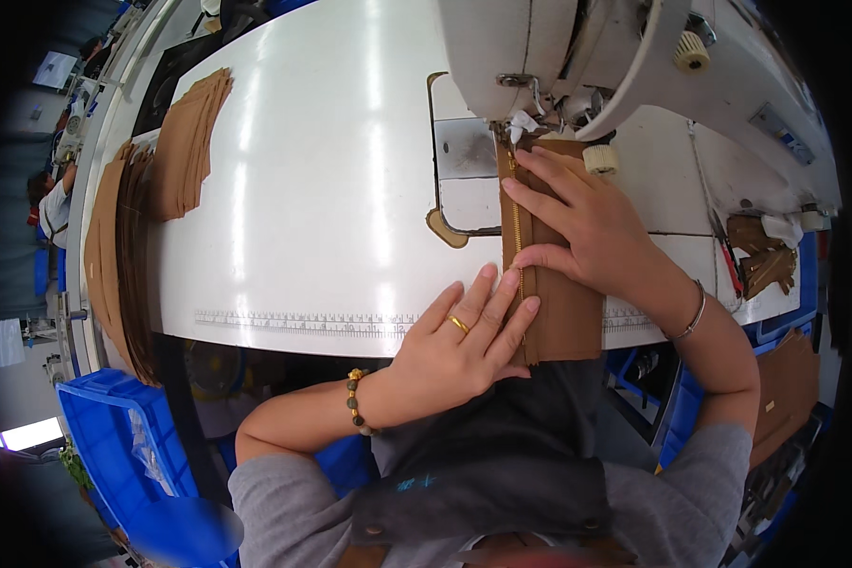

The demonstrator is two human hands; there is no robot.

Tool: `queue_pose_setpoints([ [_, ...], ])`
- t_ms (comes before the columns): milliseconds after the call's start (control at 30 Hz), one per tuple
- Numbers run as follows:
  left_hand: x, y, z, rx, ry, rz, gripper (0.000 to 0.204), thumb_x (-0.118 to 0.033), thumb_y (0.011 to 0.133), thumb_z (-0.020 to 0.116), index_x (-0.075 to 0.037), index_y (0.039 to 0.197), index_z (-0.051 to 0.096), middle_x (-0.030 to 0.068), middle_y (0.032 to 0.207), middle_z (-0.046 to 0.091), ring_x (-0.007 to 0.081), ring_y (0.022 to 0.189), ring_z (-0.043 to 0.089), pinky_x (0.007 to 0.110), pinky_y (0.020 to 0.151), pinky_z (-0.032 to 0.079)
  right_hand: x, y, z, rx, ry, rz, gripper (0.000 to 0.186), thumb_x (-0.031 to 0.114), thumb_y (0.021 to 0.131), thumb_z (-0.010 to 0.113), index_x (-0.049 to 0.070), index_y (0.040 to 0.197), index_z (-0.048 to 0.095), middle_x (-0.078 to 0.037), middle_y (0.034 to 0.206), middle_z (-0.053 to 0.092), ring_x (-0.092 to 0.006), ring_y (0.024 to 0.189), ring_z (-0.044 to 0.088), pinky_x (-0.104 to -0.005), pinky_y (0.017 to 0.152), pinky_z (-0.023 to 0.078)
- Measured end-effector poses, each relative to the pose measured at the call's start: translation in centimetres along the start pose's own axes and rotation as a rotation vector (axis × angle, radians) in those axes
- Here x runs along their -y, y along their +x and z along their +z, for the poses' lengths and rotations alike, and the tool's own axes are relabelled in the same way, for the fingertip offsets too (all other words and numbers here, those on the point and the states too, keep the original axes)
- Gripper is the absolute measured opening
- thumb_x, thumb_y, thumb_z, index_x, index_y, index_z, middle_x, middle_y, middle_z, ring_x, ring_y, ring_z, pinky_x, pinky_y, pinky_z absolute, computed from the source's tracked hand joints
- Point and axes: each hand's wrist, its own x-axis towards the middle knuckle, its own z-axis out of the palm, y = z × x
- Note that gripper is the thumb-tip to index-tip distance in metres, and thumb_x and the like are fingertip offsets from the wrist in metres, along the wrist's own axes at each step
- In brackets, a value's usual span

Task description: Sewing a zipper onto a leather panel using an industrial sewing machine.

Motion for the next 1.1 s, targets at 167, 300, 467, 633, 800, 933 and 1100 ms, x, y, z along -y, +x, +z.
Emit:
queue_pose_setpoints([
  [167,-1.2,-2.9,0.3,-0.040,-0.018,0.004,0.073,-0.055,0.080,0.082,-0.020,0.143,0.068,0.0110,0.148,0.064,0.0321,0.139,0.058,0.046,0.113,0.045,0.3,0.5,-0.3,-0.055,-0.014,-0.036,0.084,0.063,0.077,0.079,0.003,0.136,0.068,-0.020,0.148,0.057,-0.0380,0.118,0.062,-0.0452,0.103,0.051],
  [300,-1.4,-5.1,-0.7,-0.026,-0.127,-0.036,0.068,-0.051,0.081,0.084,-0.022,0.140,0.069,0.0044,0.148,0.064,0.0307,0.142,0.057,0.051,0.122,0.036,0.4,0.8,-0.6,-0.036,0.024,-0.051,0.093,0.065,0.070,0.083,0.002,0.137,0.066,-0.020,0.150,0.056,-0.0406,0.127,0.059,-0.0471,0.106,0.049],
  [467,4.9,-8.6,-5.5,-0.094,0.151,-0.313,0.058,-0.040,0.085,0.085,-0.015,0.135,0.071,0.0066,0.145,0.067,0.0321,0.140,0.058,0.052,0.119,0.040,0.3,0.2,-1.3,0.008,-0.012,-0.043,0.098,0.065,0.066,0.084,0.002,0.139,0.065,-0.019,0.153,0.053,-0.0421,0.136,0.053,-0.0500,0.111,0.047],
  [633,18.2,-15.2,-13.9,-0.248,0.821,-0.646,0.038,-0.025,0.096,0.077,-0.004,0.128,0.073,0.0143,0.136,0.070,0.0361,0.131,0.063,0.044,0.108,0.050,-0.3,-0.2,-0.4,0.014,-0.030,-0.013,0.101,0.064,0.065,0.084,0.003,0.142,0.063,-0.019,0.156,0.050,-0.0412,0.141,0.050,-0.0516,0.116,0.044],
  [800,24.4,-21.9,-17.8,-0.111,0.820,-1.203,0.034,-0.037,0.105,0.061,-0.011,0.124,0.073,0.0203,0.111,0.076,0.0397,0.102,0.073,0.050,0.086,0.058,-0.3,0.2,-0.2,0.002,-0.033,-0.041,0.100,0.065,0.066,0.083,0.002,0.141,0.063,-0.020,0.155,0.051,-0.0414,0.141,0.050,-0.0516,0.116,0.044],
  [933,26.8,-25.4,-19.1,-0.157,0.830,-1.106,0.029,-0.032,0.107,0.057,-0.013,0.124,0.070,0.0217,0.095,0.076,0.0424,0.089,0.074,0.054,0.076,0.058,-0.2,0.3,-0.3,0.009,-0.026,-0.033,0.100,0.065,0.067,0.083,0.001,0.141,0.063,-0.020,0.155,0.051,-0.0417,0.141,0.050,-0.0517,0.117,0.043],
  [1100,26.5,-23.8,-21.6,0.065,0.968,-0.987,0.024,-0.028,0.106,0.055,-0.007,0.109,0.069,0.0207,0.080,0.073,0.0447,0.076,0.072,0.054,0.066,0.057,-0.1,0.1,-0.6,0.002,-0.021,-0.037,0.099,0.064,0.067,0.084,0.001,0.141,0.063,-0.021,0.154,0.052,-0.0422,0.141,0.050,-0.0518,0.117,0.043],
])
